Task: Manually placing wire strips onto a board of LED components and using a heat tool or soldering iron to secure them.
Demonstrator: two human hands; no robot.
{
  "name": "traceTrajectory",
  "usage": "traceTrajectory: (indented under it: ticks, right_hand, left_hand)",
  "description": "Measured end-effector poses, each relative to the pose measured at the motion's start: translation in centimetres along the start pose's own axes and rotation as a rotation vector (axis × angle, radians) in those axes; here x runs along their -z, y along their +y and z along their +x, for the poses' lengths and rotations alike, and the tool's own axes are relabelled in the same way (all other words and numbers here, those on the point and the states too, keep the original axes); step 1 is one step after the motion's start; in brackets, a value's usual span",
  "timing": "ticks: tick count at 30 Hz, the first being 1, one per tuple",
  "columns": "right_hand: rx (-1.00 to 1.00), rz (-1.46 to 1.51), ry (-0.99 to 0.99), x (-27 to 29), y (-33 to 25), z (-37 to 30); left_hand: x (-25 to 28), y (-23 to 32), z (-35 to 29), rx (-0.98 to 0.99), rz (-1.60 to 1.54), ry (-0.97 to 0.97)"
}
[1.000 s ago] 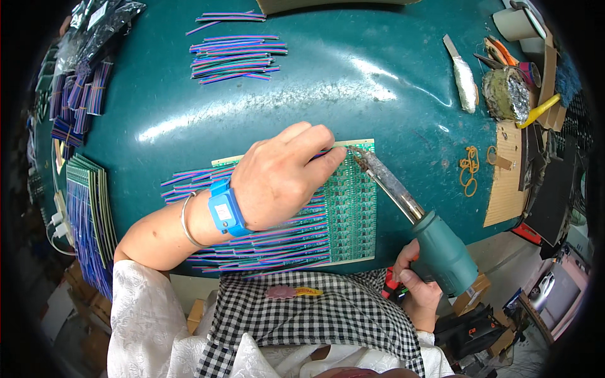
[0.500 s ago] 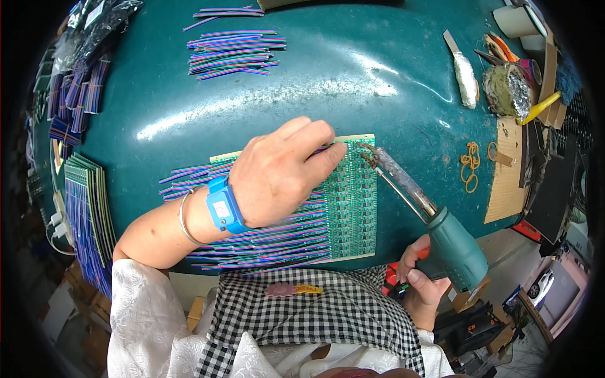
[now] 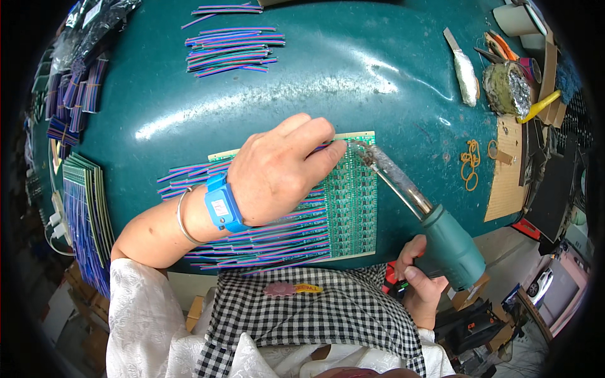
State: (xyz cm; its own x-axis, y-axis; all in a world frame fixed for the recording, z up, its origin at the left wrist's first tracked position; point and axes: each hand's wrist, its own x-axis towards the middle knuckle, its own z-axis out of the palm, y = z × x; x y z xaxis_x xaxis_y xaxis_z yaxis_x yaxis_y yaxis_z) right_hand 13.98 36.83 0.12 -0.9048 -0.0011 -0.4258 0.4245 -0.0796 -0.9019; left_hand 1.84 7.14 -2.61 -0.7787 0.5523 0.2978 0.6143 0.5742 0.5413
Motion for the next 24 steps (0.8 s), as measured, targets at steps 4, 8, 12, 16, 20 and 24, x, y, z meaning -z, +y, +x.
traceTrajectory:
  ticks: [4,8,12,16,20,24]
  right_hand:
    - [-0.037,0.170,0.015,-0.4,-1.0,-0.2]
    - [-0.046,0.134,0.000,-0.1,-0.7,-0.5]
    - [-0.012,0.097,-0.011,-0.1,-0.5,-0.4]
    - [0.014,0.052,-0.035,0.5,0.2,-0.2]
    - [0.030,-0.041,-0.048,0.8,0.7,-0.2]
    - [0.013,0.099,0.015,-0.3,-0.2,-0.1]
  left_hand:
    - [-0.2,0.0,0.0,-0.011,0.008,0.012]
    - [-0.1,0.0,-0.1,-0.013,0.019,0.008]
    - [0.0,-0.2,0.1,-0.019,-0.013,0.014]
    - [0.0,-0.2,0.1,-0.010,-0.017,0.012]
    - [0.0,-0.1,0.1,-0.005,-0.001,0.007]
    - [-0.1,-0.1,0.0,-0.005,0.004,0.016]
